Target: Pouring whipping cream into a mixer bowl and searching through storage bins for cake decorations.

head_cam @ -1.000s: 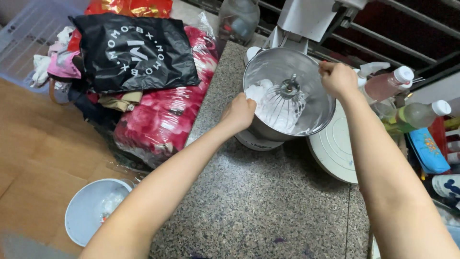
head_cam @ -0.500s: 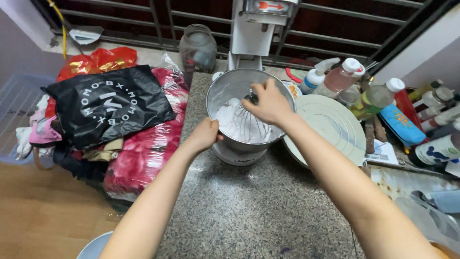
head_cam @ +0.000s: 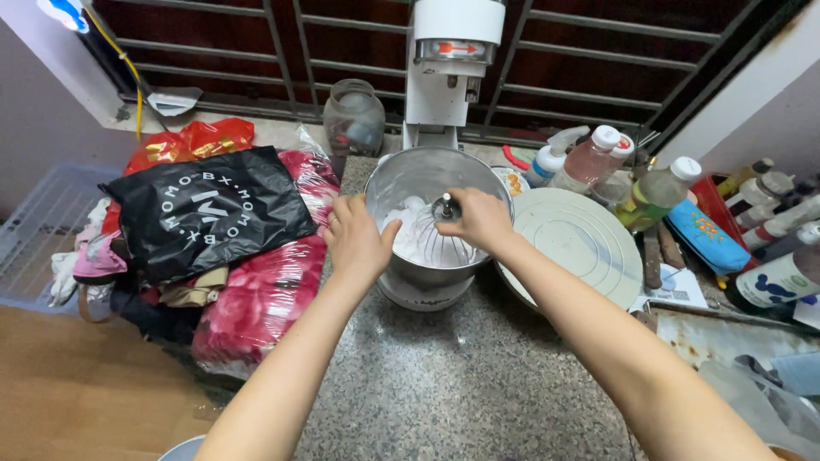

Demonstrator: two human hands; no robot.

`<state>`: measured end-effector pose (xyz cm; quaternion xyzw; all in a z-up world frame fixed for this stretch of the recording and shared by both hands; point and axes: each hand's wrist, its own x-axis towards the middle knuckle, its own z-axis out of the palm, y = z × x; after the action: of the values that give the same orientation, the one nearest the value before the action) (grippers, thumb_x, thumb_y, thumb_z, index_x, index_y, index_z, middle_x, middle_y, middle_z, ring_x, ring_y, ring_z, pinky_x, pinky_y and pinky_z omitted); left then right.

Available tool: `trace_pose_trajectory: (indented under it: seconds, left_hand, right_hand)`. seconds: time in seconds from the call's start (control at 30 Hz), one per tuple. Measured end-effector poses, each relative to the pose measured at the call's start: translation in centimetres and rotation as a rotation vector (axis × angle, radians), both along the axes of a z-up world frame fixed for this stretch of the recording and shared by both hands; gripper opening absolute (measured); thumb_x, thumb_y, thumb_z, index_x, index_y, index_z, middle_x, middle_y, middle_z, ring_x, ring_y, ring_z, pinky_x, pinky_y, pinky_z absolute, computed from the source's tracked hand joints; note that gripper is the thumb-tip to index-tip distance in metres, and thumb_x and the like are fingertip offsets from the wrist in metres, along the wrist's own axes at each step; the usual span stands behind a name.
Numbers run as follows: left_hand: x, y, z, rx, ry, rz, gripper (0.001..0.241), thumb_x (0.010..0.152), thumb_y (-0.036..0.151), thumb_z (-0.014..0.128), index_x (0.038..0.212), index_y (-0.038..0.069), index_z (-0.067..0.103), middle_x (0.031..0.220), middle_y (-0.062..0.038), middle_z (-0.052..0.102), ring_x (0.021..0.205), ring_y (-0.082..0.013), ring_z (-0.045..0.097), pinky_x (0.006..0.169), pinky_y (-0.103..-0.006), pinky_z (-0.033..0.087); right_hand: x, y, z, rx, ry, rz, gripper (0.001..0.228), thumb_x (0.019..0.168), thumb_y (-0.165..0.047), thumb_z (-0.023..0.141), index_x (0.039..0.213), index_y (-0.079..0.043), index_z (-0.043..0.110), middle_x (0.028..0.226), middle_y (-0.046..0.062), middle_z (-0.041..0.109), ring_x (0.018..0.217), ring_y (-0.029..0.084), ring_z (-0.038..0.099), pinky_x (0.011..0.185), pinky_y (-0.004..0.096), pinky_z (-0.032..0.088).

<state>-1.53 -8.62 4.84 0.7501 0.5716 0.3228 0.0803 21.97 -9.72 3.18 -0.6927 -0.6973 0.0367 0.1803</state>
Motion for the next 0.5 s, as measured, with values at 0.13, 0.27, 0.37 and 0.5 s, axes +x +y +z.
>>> trace_pose_trajectory:
  seconds: [0.13, 0.27, 0.37, 0.5]
  left_hand:
    - [2.8, 2.5, -0.5, 0.062, -0.170, -0.249, 0.042, 0.091, 0.034, 0.064, 0.124, 0.007, 0.066, 0.132, -0.015, 0.065, 0.125, -0.0342, 0.057, 0.108, -0.0506, 0.028]
    - [5.6, 5.7, -2.9, -0.057, -0.183, -0.356, 0.040, 0.093, 0.036, 0.062, 0.125, 0.013, 0.069, 0.125, -0.011, 0.071, 0.125, -0.0303, 0.058, 0.108, -0.0482, 0.025]
    - [6.5, 6.4, -4.2, -0.133, -0.112, -0.373, 0.042, 0.093, 0.037, 0.062, 0.127, 0.014, 0.069, 0.122, -0.012, 0.072, 0.124, -0.0303, 0.058, 0.108, -0.0478, 0.024]
    - [7.9, 5.9, -5.2, -0.225, -0.188, -0.419, 0.037, 0.096, 0.037, 0.056, 0.124, 0.016, 0.070, 0.119, -0.008, 0.074, 0.119, -0.0259, 0.061, 0.105, -0.0482, 0.022]
  right_hand:
    - [0.5, -0.7, -0.8, 0.069, 0.010, -0.014, 0.071, 0.067, -0.046, 0.086, 0.124, -0.005, 0.070, 0.102, 0.020, 0.071, 0.094, 0.039, 0.070, 0.082, 0.047, 0.056]
    - [0.8, -0.5, 0.1, 0.145, 0.008, -0.067, 0.073, 0.064, -0.047, 0.087, 0.119, -0.002, 0.071, 0.102, 0.022, 0.068, 0.090, 0.039, 0.069, 0.077, 0.046, 0.057]
    - [0.9, -0.2, 0.7, 0.114, -0.038, -0.104, 0.071, 0.062, -0.049, 0.087, 0.115, -0.003, 0.073, 0.101, 0.023, 0.067, 0.086, 0.039, 0.069, 0.074, 0.046, 0.057]
    - [0.4, 0.0, 0.2, 0.188, -0.046, -0.085, 0.070, 0.068, -0.054, 0.084, 0.111, 0.000, 0.073, 0.092, 0.021, 0.069, 0.083, 0.040, 0.070, 0.073, 0.048, 0.056]
